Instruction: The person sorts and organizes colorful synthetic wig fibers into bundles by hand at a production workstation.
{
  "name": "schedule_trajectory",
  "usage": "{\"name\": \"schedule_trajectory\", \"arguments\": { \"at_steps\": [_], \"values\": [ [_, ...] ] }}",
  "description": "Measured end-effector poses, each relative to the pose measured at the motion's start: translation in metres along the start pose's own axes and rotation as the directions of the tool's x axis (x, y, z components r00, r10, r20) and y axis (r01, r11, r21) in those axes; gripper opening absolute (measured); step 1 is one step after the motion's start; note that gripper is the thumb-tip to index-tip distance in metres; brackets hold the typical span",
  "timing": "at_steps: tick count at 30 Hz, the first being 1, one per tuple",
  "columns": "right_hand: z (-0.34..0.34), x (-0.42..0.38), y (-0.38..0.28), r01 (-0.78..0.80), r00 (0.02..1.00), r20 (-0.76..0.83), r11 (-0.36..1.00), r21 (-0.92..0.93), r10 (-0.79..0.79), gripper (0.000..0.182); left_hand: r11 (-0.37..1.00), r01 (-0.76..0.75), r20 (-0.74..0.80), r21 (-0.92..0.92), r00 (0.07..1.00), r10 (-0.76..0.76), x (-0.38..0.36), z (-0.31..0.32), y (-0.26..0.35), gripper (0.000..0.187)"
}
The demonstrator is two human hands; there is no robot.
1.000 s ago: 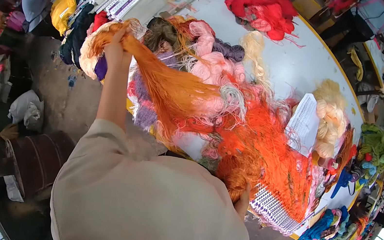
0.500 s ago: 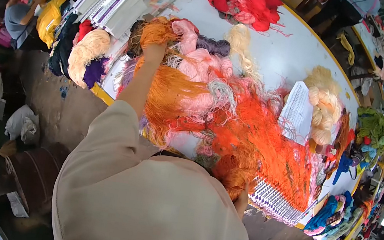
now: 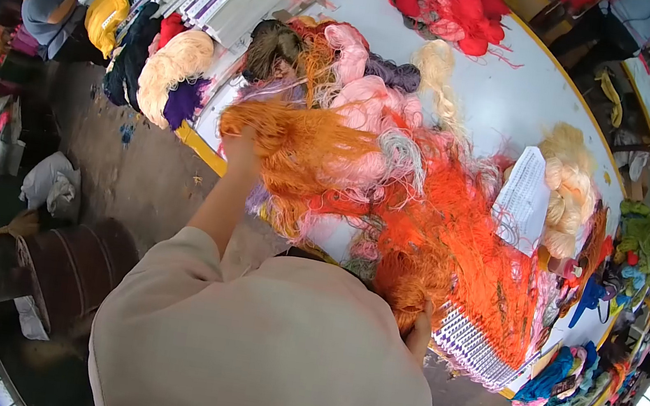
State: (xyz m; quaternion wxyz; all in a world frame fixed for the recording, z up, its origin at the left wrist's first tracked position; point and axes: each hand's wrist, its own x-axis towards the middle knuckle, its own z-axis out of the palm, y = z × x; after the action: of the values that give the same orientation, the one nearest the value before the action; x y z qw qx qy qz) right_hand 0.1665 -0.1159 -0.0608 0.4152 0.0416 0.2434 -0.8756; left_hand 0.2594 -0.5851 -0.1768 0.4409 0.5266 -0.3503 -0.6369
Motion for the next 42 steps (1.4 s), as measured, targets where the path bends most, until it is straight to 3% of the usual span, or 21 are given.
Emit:
{"name": "schedule_trajectory", "arguments": {
  "at_steps": [1, 3, 7, 8, 9, 10, 12, 13, 14, 16, 18, 20, 21, 23, 25, 26, 28, 38, 40, 41, 42],
  "values": [
    [0.006, -0.008, -0.008, -0.138, 0.928, -0.372, 0.930, -0.340, 0.002, 0.055, 0.990, -0.034, -0.144, -0.138, 0.989, 0.014, -0.013, 0.016, 0.029, 0.031],
    [0.018, -0.008, -0.007, -0.120, 0.925, -0.379, 0.932, -0.343, -0.021, 0.054, 0.936, 0.071, -0.036, -0.344, 0.995, -0.089, -0.010, 0.025, 0.066, 0.020],
    [0.033, -0.003, -0.006, -0.117, 0.848, -0.527, 0.950, -0.291, -0.057, 0.054, 0.929, -0.150, 0.130, -0.339, 0.970, 0.204, 0.017, 0.058, 0.076, 0.019],
    [0.007, -0.001, 0.001, -0.113, 0.846, -0.529, 0.950, -0.290, -0.061, 0.054, 0.949, -0.082, 0.148, -0.306, 0.980, 0.133, 0.021, 0.071, 0.074, 0.018],
    [-0.041, 0.004, 0.012, 0.044, 0.993, -0.115, 0.999, 0.028, -0.040, 0.055, 0.962, -0.014, 0.163, -0.271, 0.985, 0.061, 0.018, 0.088, 0.080, 0.017],
    [-0.052, 0.010, 0.017, 0.042, 0.937, 0.307, 0.926, 0.375, -0.167, 0.055, 0.980, 0.103, 0.193, -0.172, 0.979, -0.069, 0.030, 0.097, 0.073, 0.017],
    [-0.069, 0.004, 0.011, 0.062, 0.953, 0.261, 0.944, 0.325, -0.153, 0.055, 0.951, -0.308, 0.073, -0.023, 0.948, 0.309, 0.048, 0.133, 0.041, 0.021],
    [-0.067, 0.003, 0.007, 0.076, 0.967, 0.213, 0.959, 0.274, -0.137, 0.055, 0.908, -0.256, 0.099, 0.333, 0.967, 0.236, 0.048, 0.137, 0.041, 0.031],
    [-0.065, 0.002, 0.004, 0.088, 0.979, 0.161, 0.971, 0.224, -0.126, 0.055, 0.909, -0.256, 0.110, 0.330, 0.966, 0.232, 0.052, 0.143, 0.034, 0.031],
    [-0.052, 0.000, -0.004, 0.105, 0.993, 0.049, 0.987, 0.124, -0.111, 0.055, 0.448, -0.455, 0.292, 0.770, 0.875, 0.387, 0.057, 0.155, 0.020, 0.039],
    [-0.039, -0.002, -0.010, 0.106, 0.992, -0.066, 0.994, 0.029, -0.104, 0.055, 0.395, -0.485, 0.364, 0.780, 0.865, 0.344, 0.061, 0.152, 0.016, 0.046],
    [-0.025, -0.002, -0.017, 0.088, 0.979, -0.181, 0.994, -0.059, -0.097, 0.055, 0.561, -0.525, 0.344, 0.641, 0.849, 0.401, 0.064, 0.146, 0.016, 0.039],
    [-0.017, -0.002, -0.019, 0.070, 0.967, -0.238, 0.993, -0.100, -0.093, 0.055, 0.819, -0.463, 0.102, 0.339, 0.884, 0.457, 0.084, 0.150, -0.006, 0.032],
    [-0.005, 0.002, -0.021, 0.022, 0.933, -0.350, 0.985, -0.170, -0.082, 0.055, 0.328, -0.739, 0.572, 0.588, 0.667, 0.477, 0.131, 0.098, 0.004, 0.035],
    [0.003, -0.004, -0.016, -0.046, 0.886, -0.459, 0.973, -0.228, -0.066, 0.055, 0.868, -0.496, 0.399, -0.035, 0.789, 0.467, 0.049, 0.098, 0.110, 0.032],
    [0.005, -0.008, -0.009, -0.097, 0.856, -0.515, 0.965, -0.243, -0.043, 0.055, 0.909, 0.042, 0.457, -0.415, 0.873, 0.168, 0.053, 0.080, 0.172, 0.034],
    [-0.004, -0.015, -0.003, -0.114, 0.897, -0.440, 0.944, -0.311, -0.037, 0.054, 0.858, -0.040, 0.356, -0.513, 0.899, 0.254, 0.038, 0.064, 0.238, 0.036],
    [-0.030, -0.008, -0.011, -0.218, 0.867, -0.494, 0.846, -0.487, -0.061, 0.055, 0.605, -0.681, 0.207, -0.413, 0.577, 0.790, -0.014, 0.068, 0.401, 0.020],
    [-0.057, -0.014, -0.010, -0.158, 0.904, -0.417, 0.838, -0.523, -0.090, 0.055, 0.099, -0.943, 0.429, 0.318, 0.237, 0.872, -0.003, 0.082, 0.372, 0.028],
    [-0.059, -0.018, -0.009, -0.152, 0.901, -0.423, 0.841, -0.519, -0.098, 0.055, 0.735, -0.655, 0.218, 0.176, 0.754, 0.620, -0.028, 0.111, 0.343, 0.042],
    [-0.060, -0.021, -0.008, -0.139, 0.899, -0.424, 0.849, -0.509, -0.106, 0.055, 0.750, -0.612, 0.373, 0.253, 0.776, 0.508, -0.011, 0.119, 0.315, 0.049]
  ]
}}
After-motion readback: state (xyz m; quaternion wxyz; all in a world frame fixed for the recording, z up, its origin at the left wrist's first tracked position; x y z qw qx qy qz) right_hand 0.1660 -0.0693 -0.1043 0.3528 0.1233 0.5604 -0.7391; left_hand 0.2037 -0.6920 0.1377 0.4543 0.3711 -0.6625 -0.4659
